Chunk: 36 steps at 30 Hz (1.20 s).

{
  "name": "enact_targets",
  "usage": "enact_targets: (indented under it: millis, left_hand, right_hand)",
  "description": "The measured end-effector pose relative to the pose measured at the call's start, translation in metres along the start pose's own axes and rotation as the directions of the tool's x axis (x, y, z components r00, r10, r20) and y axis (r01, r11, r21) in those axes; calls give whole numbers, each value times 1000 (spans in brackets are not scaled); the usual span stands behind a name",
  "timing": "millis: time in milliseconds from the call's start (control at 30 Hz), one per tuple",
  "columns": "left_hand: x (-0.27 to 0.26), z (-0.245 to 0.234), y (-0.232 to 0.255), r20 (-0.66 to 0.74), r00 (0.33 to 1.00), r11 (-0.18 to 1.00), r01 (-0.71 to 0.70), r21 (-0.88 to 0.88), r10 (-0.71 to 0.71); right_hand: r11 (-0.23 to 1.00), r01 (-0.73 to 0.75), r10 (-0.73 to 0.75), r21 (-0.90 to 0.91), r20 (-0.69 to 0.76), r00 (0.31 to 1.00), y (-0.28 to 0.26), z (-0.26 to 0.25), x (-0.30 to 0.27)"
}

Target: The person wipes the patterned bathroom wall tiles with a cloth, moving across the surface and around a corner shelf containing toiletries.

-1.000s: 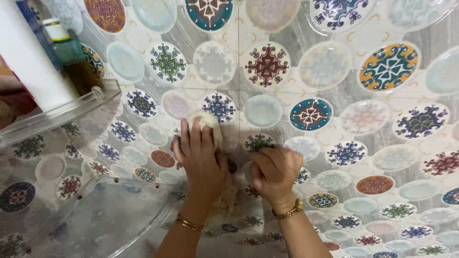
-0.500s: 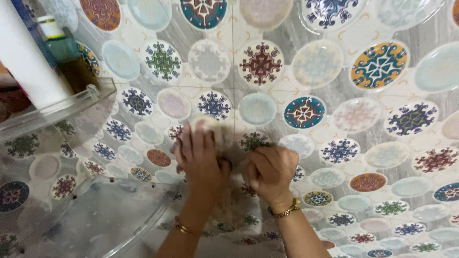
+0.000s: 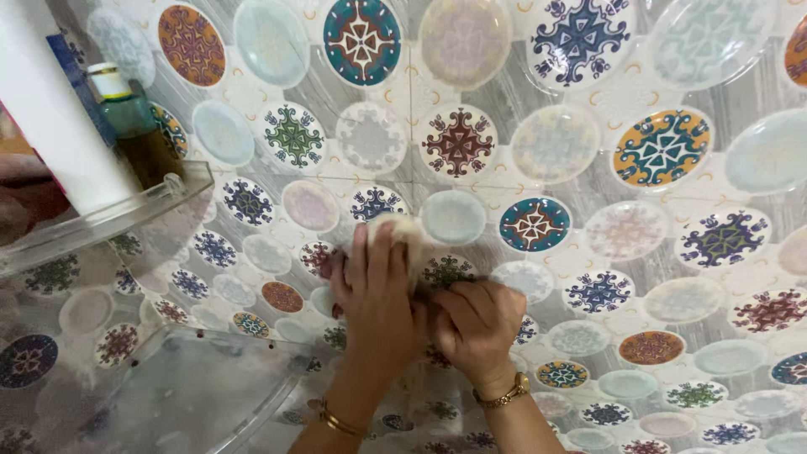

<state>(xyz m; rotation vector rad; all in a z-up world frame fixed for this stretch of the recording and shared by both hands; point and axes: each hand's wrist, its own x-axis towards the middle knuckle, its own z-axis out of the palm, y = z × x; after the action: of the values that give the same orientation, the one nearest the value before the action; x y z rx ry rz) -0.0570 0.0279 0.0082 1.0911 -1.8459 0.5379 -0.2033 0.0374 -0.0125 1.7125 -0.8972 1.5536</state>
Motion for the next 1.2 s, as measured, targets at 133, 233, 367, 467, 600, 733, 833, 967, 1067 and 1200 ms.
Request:
enact_targets:
  millis: [133,233,367,467,600,733,833,967,1067,1200]
  left_hand:
    - [2,-4,3,40,999,998,32,61,-35]
    - [23,-11,-2,-3,996,995,-90,37,90]
    - [43,-14,-19,-69,994,989,89,120,-81]
    - [24,-9,-22,-39,973,968,232,97,-229]
    - [0,4,-3,-7,967,965,254,73,-254]
    - [29,10,15,-5,998,997,66,35,-66]
    - [34,6,25,-74,996,995,-64,-75,59]
    - [11,7,22,5,993,993,-121,-16,121]
    - [2,9,27,-8,992,990,-124,-64,123]
    - [35,-6,26,-62,985,986,-166,-31,164]
  right_hand:
    - [1000,3,-3,12,9,1000,-1,-4,1]
    - [1000,-14,14,28,-1,1000,-2,-1,3]
    - [999,-27,27,28,14,1000,-4,-2,3]
    - [1000,-15,15,-10,13,1000,-3,-3,2]
    - [1000,4,-3,-4,32,999,0,-5,-2]
    - [1000,-7,8,-15,71,997,6,-3,-5]
    - [998,5,-7,67,39,999,8,-1,-6]
    - [999,-34,37,34,-82,996,5,2,-7]
    - [997,-59,62,41,-83,995,6,-1,-6]
    - [996,-81,83,25,-89,992,2,-3,-5]
